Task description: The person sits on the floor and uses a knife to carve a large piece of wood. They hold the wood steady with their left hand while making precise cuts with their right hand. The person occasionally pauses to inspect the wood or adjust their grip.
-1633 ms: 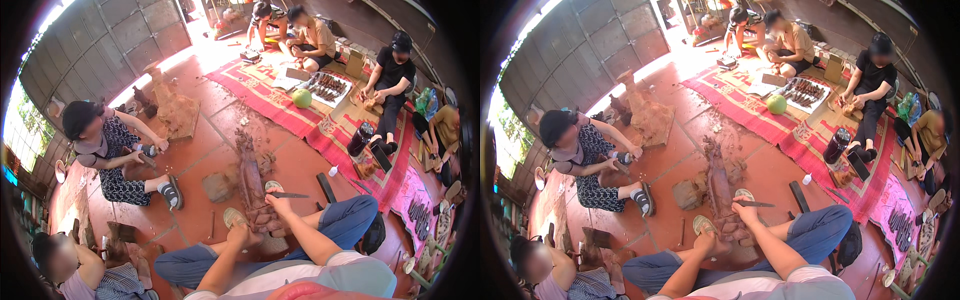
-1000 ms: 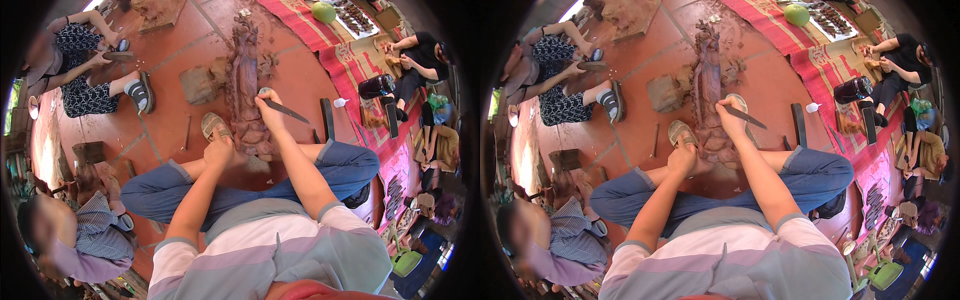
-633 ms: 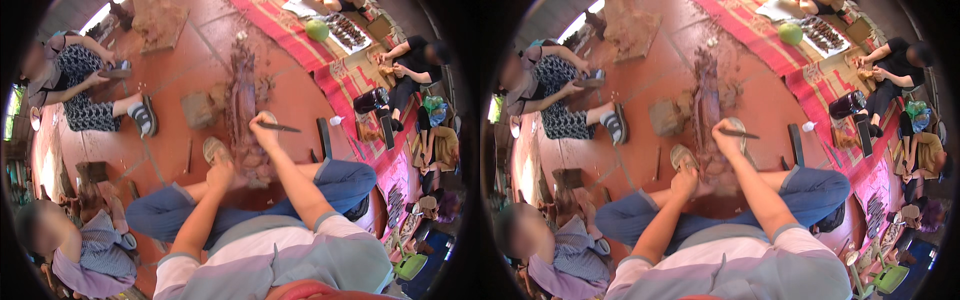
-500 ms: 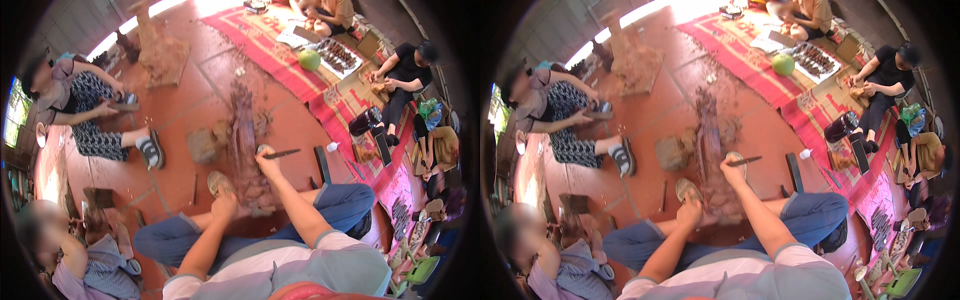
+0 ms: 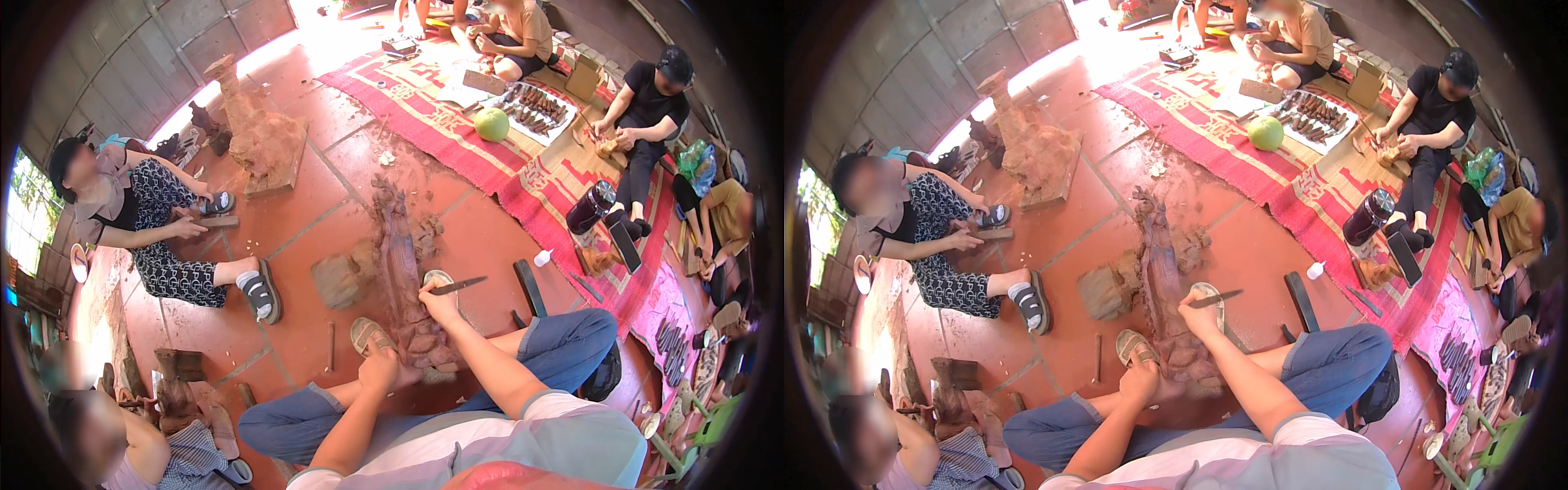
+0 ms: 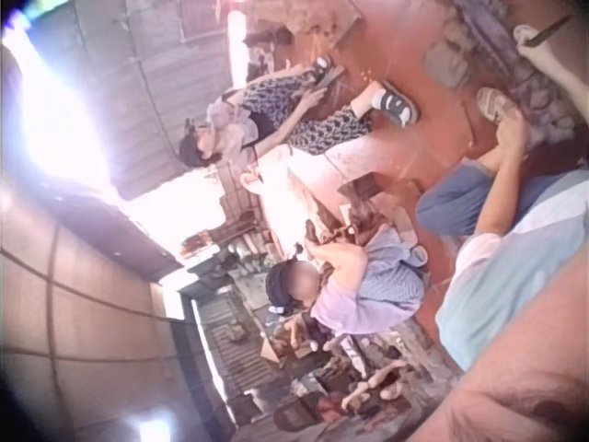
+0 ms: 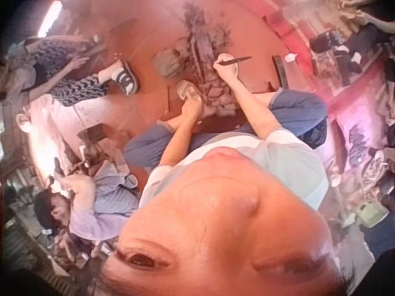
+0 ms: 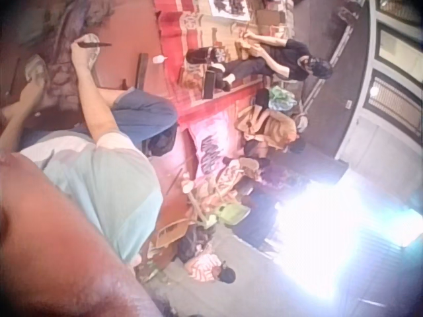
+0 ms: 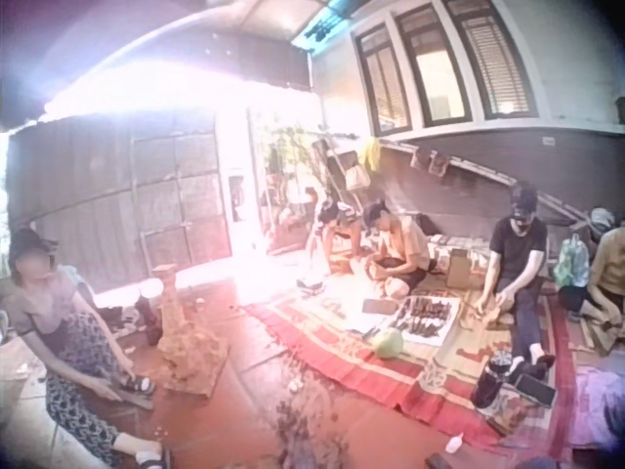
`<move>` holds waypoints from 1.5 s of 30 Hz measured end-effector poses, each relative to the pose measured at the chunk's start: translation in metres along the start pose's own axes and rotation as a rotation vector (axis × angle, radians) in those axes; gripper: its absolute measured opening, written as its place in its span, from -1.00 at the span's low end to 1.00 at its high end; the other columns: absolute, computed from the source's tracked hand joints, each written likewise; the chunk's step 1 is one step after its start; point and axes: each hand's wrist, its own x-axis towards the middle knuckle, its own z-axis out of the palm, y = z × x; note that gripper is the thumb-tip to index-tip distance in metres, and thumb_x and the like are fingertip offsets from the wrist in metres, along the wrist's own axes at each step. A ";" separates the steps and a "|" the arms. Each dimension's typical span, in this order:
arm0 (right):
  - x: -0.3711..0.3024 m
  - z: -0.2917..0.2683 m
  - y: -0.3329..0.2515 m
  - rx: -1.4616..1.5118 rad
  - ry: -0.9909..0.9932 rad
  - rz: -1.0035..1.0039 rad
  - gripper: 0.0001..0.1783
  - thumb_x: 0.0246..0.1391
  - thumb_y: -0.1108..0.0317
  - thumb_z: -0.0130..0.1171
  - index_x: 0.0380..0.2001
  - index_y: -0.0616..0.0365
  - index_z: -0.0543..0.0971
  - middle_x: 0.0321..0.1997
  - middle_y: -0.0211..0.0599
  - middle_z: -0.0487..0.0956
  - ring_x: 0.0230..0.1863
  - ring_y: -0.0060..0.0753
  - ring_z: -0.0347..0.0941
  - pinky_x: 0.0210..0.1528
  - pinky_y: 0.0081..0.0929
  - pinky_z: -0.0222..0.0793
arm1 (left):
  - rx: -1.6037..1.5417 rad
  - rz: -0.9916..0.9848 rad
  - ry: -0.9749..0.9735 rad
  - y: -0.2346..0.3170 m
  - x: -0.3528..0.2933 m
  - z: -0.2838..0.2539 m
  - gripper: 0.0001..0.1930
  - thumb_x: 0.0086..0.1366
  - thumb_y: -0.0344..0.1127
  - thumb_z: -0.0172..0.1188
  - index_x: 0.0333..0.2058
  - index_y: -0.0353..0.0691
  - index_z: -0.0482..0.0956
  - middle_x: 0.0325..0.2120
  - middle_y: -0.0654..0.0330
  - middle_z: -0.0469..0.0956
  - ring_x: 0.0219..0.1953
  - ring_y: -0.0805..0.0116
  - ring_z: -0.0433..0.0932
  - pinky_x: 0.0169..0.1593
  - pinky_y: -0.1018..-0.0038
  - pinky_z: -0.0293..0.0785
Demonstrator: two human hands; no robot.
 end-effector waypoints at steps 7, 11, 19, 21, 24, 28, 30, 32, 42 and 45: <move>0.003 0.009 0.009 0.034 0.050 -0.095 -0.92 -0.17 0.43 0.20 -0.55 0.15 0.51 -0.53 -0.27 0.53 -0.39 -0.29 0.48 -0.29 -0.36 0.36 | 0.022 0.016 0.046 0.003 0.004 -0.007 -0.27 0.23 0.04 -0.10 0.24 -0.32 0.01 -0.41 -0.27 0.57 -0.34 -0.21 0.59 -0.22 0.03 0.49; -0.002 0.012 0.005 -0.002 0.054 -0.051 -0.88 -0.20 0.40 0.23 -0.56 0.14 0.50 -0.53 -0.24 0.52 -0.39 -0.30 0.47 -0.29 -0.37 0.35 | 0.012 -0.019 -0.017 0.002 0.002 -0.005 -0.27 0.23 0.05 -0.11 0.24 -0.36 0.03 -0.37 -0.27 0.57 -0.29 -0.20 0.59 -0.17 0.03 0.48; 0.000 0.018 0.001 -0.096 0.115 -0.065 -0.93 -0.22 0.43 0.20 -0.59 0.15 0.51 -0.57 -0.27 0.51 -0.46 -0.34 0.47 -0.37 -0.39 0.36 | 0.011 0.000 0.005 -0.002 -0.001 -0.003 -0.28 0.25 0.05 -0.15 0.24 -0.36 0.02 -0.36 -0.28 0.57 -0.30 -0.19 0.59 -0.17 0.05 0.49; 0.000 0.019 0.000 -0.092 0.104 -0.011 -0.93 -0.21 0.45 0.20 -0.61 0.15 0.50 -0.58 -0.34 0.50 -0.45 -0.44 0.44 -0.39 -0.44 0.33 | 0.015 -0.008 -0.024 -0.001 0.001 -0.003 -0.26 0.24 0.05 -0.14 0.25 -0.35 -0.01 -0.36 -0.26 0.58 -0.29 -0.17 0.60 -0.17 0.06 0.49; 0.001 0.005 0.008 0.053 0.025 0.271 -0.89 -0.20 0.51 0.23 -0.62 0.14 0.47 -0.61 -0.46 0.47 -0.48 -0.60 0.39 -0.42 -0.54 0.27 | 0.021 -0.021 -0.028 -0.001 0.000 -0.004 -0.25 0.24 0.04 -0.13 0.26 -0.35 -0.02 -0.36 -0.24 0.58 -0.28 -0.15 0.60 -0.17 0.07 0.49; 0.003 0.020 0.009 -0.035 0.127 -0.008 -0.90 -0.24 0.41 0.23 -0.61 0.12 0.50 -0.61 -0.32 0.49 -0.48 -0.43 0.42 -0.38 -0.41 0.33 | 0.028 -0.015 -0.035 0.001 0.000 -0.004 -0.25 0.24 0.05 -0.13 0.27 -0.34 -0.03 -0.35 -0.23 0.59 -0.29 -0.14 0.60 -0.18 0.08 0.50; 0.001 0.012 0.013 0.039 0.052 0.113 -0.90 -0.24 0.38 0.24 -0.61 0.09 0.51 -0.60 -0.32 0.49 -0.48 -0.41 0.42 -0.36 -0.40 0.33 | 0.024 -0.012 -0.033 -0.003 0.001 -0.002 -0.24 0.24 0.05 -0.13 0.27 -0.34 -0.03 -0.35 -0.24 0.58 -0.29 -0.14 0.60 -0.18 0.08 0.50; 0.003 0.010 0.013 -0.004 0.048 0.141 -0.90 -0.23 0.38 0.24 -0.61 0.09 0.51 -0.58 -0.29 0.51 -0.46 -0.34 0.44 -0.34 -0.38 0.34 | 0.026 -0.011 -0.032 -0.002 0.002 -0.003 -0.24 0.24 0.06 -0.13 0.27 -0.34 -0.03 -0.35 -0.25 0.58 -0.30 -0.14 0.61 -0.19 0.08 0.50; 0.004 0.018 0.004 -0.074 0.084 0.056 -0.91 -0.22 0.37 0.22 -0.57 0.10 0.52 -0.55 -0.22 0.53 -0.40 -0.22 0.48 -0.28 -0.32 0.36 | 0.024 0.001 0.008 0.001 -0.001 -0.001 -0.26 0.24 0.06 -0.12 0.26 -0.33 0.02 -0.39 -0.25 0.58 -0.32 -0.16 0.60 -0.21 0.07 0.50; 0.001 0.019 0.013 -0.064 0.094 -0.052 -0.92 -0.23 0.41 0.22 -0.57 0.10 0.53 -0.55 -0.26 0.52 -0.41 -0.33 0.46 -0.32 -0.38 0.34 | 0.005 -0.030 -0.022 0.000 -0.003 -0.004 -0.25 0.24 0.07 -0.12 0.26 -0.32 0.02 -0.37 -0.24 0.58 -0.31 -0.14 0.60 -0.20 0.08 0.50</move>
